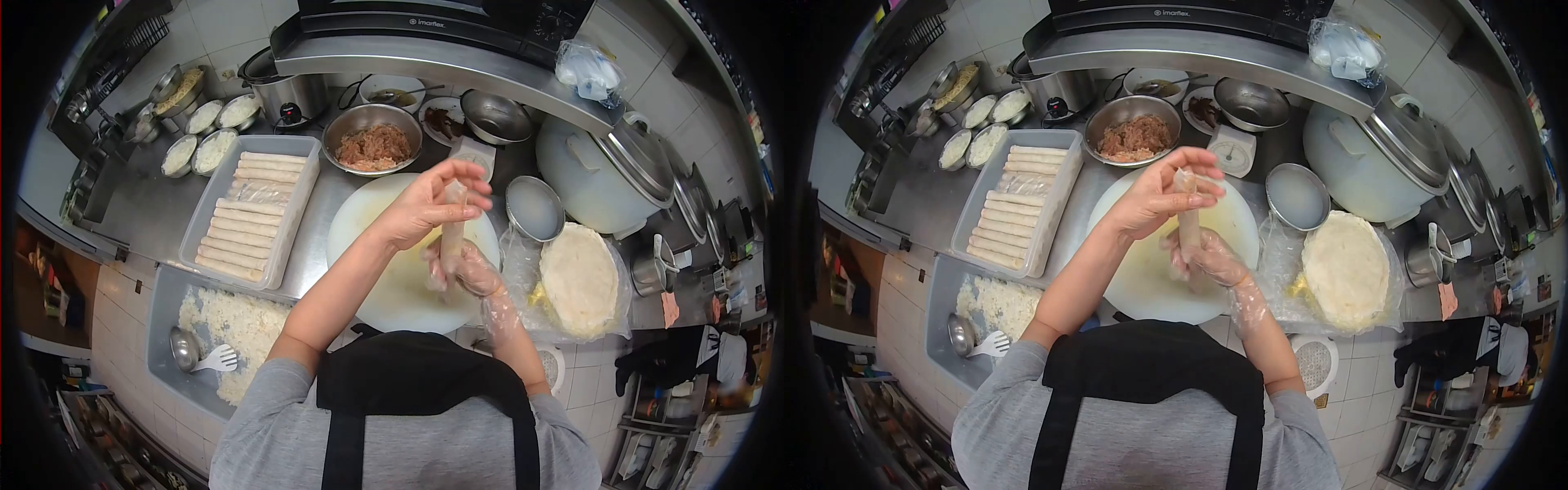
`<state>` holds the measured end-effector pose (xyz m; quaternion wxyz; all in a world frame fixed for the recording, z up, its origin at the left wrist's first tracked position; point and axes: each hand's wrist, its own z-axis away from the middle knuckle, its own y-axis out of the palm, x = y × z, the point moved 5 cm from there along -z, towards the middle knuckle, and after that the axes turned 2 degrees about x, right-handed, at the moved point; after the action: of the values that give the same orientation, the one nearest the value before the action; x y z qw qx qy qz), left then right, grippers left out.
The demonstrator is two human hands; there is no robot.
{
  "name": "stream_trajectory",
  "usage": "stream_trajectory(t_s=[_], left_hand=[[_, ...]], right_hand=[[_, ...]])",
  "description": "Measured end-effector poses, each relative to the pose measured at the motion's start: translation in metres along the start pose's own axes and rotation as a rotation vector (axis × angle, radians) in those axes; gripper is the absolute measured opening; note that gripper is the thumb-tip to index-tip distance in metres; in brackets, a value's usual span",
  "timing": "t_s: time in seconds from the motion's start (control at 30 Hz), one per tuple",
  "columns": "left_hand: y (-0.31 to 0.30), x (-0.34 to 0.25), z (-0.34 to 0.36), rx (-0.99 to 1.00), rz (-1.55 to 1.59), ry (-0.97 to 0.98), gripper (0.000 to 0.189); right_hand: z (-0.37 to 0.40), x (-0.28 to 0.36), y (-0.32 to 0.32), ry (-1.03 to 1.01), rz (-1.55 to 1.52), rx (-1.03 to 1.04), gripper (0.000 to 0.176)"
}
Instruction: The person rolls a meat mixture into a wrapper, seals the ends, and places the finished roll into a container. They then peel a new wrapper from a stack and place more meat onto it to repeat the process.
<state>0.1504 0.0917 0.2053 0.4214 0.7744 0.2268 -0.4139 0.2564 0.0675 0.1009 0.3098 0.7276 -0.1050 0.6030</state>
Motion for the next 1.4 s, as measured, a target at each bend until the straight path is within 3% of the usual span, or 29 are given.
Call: stream_trajectory(t_s=[0.1, 0.17, 0.2, 0.3, 0.4, 0.5, 0.6, 0.8, 0.9, 0.93, 1.13, 1.23, 1.33, 1.4], left_hand=[[0.005, 0.009, 0.003, 0.181, 0.106, -0.108, 0.021], [0.002, 0.024, 0.009, 0.269, 0.199, -0.103, 0.025], [0.002, 0.021, 0.011, 0.129, 0.068, -0.115, 0.032], [-0.002, 0.013, 0.015, -0.023, -0.267, -0.11, 0.029], [-0.01, 0.015, 0.014, -0.073, -0.531, 0.073, 0.014], [-0.001, 0.015, 0.013, -0.121, -0.544, 0.164, 0.008], [0.001, 0.014, 0.016, -0.112, -0.644, 0.075, 0.015], [0.004, 0.026, 0.013, -0.027, -0.689, 0.159, 0.013], [0.004, 0.018, 0.014, -0.152, -0.478, -0.008, 0.011], [0.004, 0.017, 0.012, -0.123, -0.446, 0.016, 0.011], [0.006, 0.02, 0.014, -0.009, -0.413, -0.005, 0.006], [0.009, 0.025, 0.012, 0.014, -0.422, -0.013, 0.005], [0.013, 0.032, 0.011, 0.026, -0.387, -0.083, 0.007], [0.01, 0.035, 0.01, 0.018, -0.377, -0.078, 0.007]], right_hand=[[-0.001, -0.005, 0.011, 0.014, -0.279, 0.293, 0.046], [0.004, -0.003, -0.007, -0.04, -0.018, -0.06, 0.041], [0.008, 0.009, -0.008, -0.128, 0.119, -0.221, 0.038], [0.029, 0.08, 0.02, -0.449, 0.579, -0.717, 0.032], [0.034, 0.114, 0.059, -0.563, 1.338, -0.553, 0.031], [0.024, 0.118, 0.063, -0.59, 1.47, -0.498, 0.03], [0.017, 0.128, 0.065, -0.649, 1.597, -0.427, 0.031], [0.002, 0.128, 0.056, -0.625, 1.722, -0.315, 0.035], [0.011, 0.114, 0.03, -0.661, 0.852, -0.516, 0.035], [0.015, 0.113, 0.03, -0.703, 0.724, -0.503, 0.04], [0.019, 0.122, 0.038, -0.609, 1.154, -0.393, 0.047], [0.015, 0.14, 0.052, -0.684, 1.603, -0.207, 0.043], [0.01, 0.142, 0.053, -0.665, 1.663, -0.153, 0.043], [0.011, 0.133, 0.04, -0.562, 1.452, -0.268, 0.046]])
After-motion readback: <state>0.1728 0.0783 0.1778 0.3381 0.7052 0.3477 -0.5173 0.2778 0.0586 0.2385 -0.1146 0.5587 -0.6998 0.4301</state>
